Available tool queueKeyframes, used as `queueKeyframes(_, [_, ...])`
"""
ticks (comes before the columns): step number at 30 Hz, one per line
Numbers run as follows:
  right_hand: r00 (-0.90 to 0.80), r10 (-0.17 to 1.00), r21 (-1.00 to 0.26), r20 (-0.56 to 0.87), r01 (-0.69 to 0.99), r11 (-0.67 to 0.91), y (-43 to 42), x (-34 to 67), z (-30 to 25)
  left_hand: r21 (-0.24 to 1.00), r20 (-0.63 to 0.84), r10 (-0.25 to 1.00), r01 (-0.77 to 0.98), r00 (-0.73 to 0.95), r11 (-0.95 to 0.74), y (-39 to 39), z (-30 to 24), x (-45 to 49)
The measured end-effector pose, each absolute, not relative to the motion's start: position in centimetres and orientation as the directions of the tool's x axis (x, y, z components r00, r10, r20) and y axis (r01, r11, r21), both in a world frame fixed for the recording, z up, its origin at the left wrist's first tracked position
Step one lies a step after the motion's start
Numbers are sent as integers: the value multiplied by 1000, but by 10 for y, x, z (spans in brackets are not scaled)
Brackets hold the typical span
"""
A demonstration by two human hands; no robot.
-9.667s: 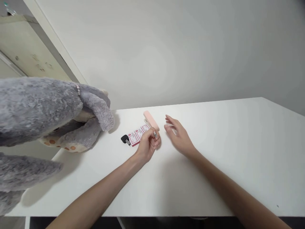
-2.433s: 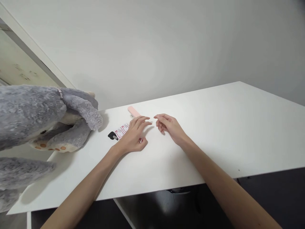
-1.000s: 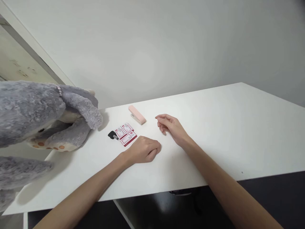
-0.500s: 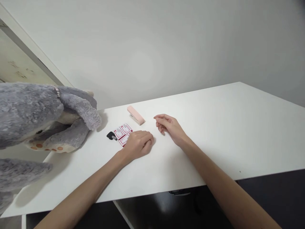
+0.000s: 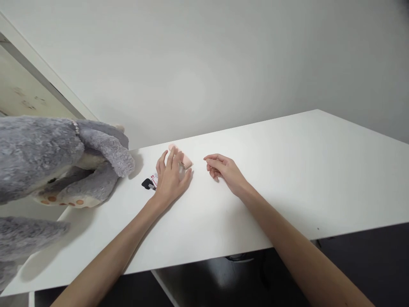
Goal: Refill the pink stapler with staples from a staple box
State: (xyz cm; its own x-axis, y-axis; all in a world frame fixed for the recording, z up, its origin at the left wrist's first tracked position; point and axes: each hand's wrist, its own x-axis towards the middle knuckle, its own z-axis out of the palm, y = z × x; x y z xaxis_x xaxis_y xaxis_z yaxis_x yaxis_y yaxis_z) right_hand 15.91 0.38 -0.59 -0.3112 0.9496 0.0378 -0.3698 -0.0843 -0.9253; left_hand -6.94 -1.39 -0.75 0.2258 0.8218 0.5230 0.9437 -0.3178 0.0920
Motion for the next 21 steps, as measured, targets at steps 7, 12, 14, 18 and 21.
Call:
queueKeyframes(7, [-315, 948, -924, 38, -372, -87, 4, 160, -7, 116, 456, 862, 946, 221, -304, -14, -7, -69])
queueKeyframes(12, [-317, 948, -925, 38, -369, -86, 5, 159, -7, 134, 437, 871, 941, 224, -309, -15, -5, -69])
queueKeyframes(14, [-317, 947, -926, 40, -369, -84, 6, 159, -8, 144, 436, 873, 940, 220, -309, -15, -5, -69])
queueKeyframes(18, [-318, 947, -925, 44, -370, -81, 6, 159, -8, 148, 436, 867, 931, 240, -332, -14, -6, -70])
queueKeyframes(21, [-316, 948, -926, 36, -367, -87, 5, 159, -6, 152, 424, 861, 914, 282, -375, -13, -8, -73])
